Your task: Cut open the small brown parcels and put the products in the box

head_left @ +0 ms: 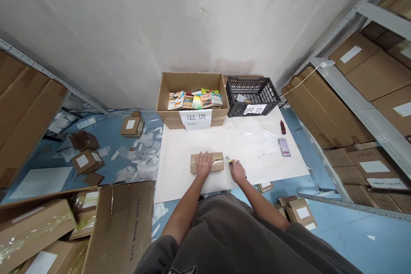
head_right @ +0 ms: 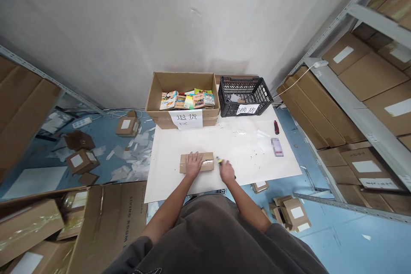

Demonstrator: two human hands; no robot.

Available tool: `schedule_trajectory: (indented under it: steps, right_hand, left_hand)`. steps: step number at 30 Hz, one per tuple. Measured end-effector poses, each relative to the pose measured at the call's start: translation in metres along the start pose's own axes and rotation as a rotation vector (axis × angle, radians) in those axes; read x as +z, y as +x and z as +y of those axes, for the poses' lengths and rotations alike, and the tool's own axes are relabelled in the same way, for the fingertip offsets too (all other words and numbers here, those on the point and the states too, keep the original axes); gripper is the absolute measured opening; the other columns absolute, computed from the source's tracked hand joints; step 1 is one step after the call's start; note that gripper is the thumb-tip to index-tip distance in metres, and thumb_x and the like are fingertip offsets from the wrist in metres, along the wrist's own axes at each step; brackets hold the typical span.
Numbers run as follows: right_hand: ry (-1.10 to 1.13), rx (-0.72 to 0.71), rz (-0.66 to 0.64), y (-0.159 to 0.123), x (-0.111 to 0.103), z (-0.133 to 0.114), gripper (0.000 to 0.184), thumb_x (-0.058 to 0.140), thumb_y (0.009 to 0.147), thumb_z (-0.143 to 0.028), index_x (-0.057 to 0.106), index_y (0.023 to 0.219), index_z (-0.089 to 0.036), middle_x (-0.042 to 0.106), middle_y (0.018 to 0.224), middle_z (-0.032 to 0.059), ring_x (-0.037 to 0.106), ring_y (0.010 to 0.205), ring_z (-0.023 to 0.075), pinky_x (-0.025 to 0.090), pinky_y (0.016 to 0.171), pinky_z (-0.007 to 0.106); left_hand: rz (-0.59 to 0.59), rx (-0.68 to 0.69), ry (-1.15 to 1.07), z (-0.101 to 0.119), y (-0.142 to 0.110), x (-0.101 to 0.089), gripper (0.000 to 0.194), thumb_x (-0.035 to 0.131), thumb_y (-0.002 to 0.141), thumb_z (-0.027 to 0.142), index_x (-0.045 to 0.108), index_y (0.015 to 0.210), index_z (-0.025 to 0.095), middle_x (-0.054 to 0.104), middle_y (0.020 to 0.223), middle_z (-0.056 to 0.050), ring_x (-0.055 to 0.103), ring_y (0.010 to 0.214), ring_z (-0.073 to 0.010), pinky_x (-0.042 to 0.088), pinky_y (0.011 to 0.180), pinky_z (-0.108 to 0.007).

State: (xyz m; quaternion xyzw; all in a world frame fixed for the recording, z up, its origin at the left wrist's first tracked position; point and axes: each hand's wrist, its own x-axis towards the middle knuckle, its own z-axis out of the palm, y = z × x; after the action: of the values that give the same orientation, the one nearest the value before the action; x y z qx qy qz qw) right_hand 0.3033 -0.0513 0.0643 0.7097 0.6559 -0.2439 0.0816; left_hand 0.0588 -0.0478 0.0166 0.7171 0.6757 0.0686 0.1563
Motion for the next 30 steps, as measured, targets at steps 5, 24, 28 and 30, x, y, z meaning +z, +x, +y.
schedule_trajectory:
  steps: [5,24,28,30]
  right_hand:
    - [0.177,0.165,0.042,-0.002,0.003,0.053,0.029,0.045,0.106,-0.041,0.050,0.126,-0.020,0.066,0.122,0.0170,0.069,0.106,0.0275,0.047,0.084,0.032]
    - [1.135,0.281,-0.255,0.051,0.015,-0.031,0.024,0.062,0.090,-0.039,0.059,0.105,-0.020,0.071,0.088,0.0066,0.069,0.074,0.0184,0.055,0.063,0.026]
    - [1.271,0.154,-0.314,0.019,0.027,-0.035,0.035,0.062,0.084,-0.030,0.066,0.117,-0.020,0.074,0.101,0.0079,0.072,0.093,0.0208,0.058,0.077,0.028]
    - [1.300,0.051,-0.269,0.014,0.026,-0.044,0.040,0.061,0.081,-0.028,0.069,0.120,-0.020,0.075,0.109,0.0081,0.069,0.108,0.0229,0.056,0.090,0.029]
  left_hand:
    - [-0.004,-0.030,-0.015,0.005,0.004,-0.001,0.058,0.060,0.095,0.052,0.053,0.150,0.034,0.048,0.160,-0.009,0.030,0.153,-0.0425,0.016,0.124,-0.065]
    - [-0.165,-0.469,-0.555,0.003,-0.035,0.001,0.102,0.069,0.084,0.063,0.022,0.164,0.019,0.055,0.149,-0.019,0.056,0.134,-0.0327,0.046,0.102,-0.037]
    - [-0.118,-0.444,-0.703,0.008,-0.036,0.020,0.093,0.062,0.089,0.066,0.025,0.163,0.025,0.058,0.150,-0.013,0.057,0.135,-0.0310,0.046,0.106,-0.039]
    - [-0.075,-0.465,-0.826,0.005,-0.036,0.026,0.089,0.061,0.090,0.067,0.027,0.163,0.028,0.058,0.152,-0.009,0.056,0.137,-0.0293,0.045,0.110,-0.039]
